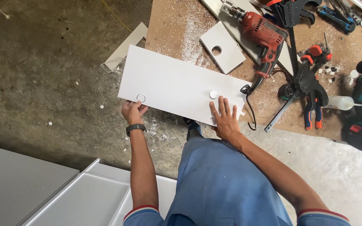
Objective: Modifying a white wooden panel by drilling holes and using various hand tools.
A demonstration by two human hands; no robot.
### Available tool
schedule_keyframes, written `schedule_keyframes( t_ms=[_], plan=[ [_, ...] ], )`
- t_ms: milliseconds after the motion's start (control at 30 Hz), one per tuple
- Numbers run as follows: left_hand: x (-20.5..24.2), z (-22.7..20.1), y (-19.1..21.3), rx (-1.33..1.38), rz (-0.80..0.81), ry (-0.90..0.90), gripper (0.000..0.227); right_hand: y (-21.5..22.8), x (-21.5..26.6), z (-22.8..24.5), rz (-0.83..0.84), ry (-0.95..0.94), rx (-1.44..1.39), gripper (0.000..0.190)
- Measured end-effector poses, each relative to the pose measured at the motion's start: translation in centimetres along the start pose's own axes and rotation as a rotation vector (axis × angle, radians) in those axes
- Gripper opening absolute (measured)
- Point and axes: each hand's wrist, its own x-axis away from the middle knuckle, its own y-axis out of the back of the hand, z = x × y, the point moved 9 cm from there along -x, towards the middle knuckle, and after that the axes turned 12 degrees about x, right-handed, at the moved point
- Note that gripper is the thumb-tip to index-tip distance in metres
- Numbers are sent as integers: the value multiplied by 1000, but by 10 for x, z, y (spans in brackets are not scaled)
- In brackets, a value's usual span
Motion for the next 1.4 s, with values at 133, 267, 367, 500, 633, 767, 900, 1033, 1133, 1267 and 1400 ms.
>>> schedule_keyframes(
  t_ms=[133, 267, 367, 500, 633, 767, 900, 1033, 1133, 1267, 1400],
  plan=[
    [-13, 8, -2, -11, 18, 32, 23, -11, -4, -2, 42, 0, -2, 116],
    [-23, 14, 1, 6, 27, 29, 22, -13, -6, -1, 36, -2, -5, 115],
    [-25, 18, 1, 11, 25, 23, 24, -8, -4, 1, 13, 3, -10, 115],
    [-7, -4, -7, -36, 31, 26, 24, -2, -4, 0, -9, -20, -35, 119],
    [-10, 18, -4, -33, 124, 60, 28, -1, 1, -3, -80, -91, -46, 121],
    [-31, 55, 16, 58, 137, 42, 28, 22, 14, -17, -37, -67, -205, 119],
    [-36, 58, 23, 50, 144, -5, 19, 83, 53, -59, -345, -3, -834, 82],
    [-17, 43, 18, -110, -120, -61, 24, 108, 100, -197, -580, -369, -1010, 50],
    [-18, 45, 16, -98, -134, -52, 25, 66, 99, -325, -654, -627, -1256, 40],
    [-5, 45, 8, -217, -256, -128, 27, 42, 45, -472, -756, -766, -914, 46],
    [13, 67, -13, -317, -213, 105, 46, 39, -40, -544, -433, -833, -628, 60]
  ],
)
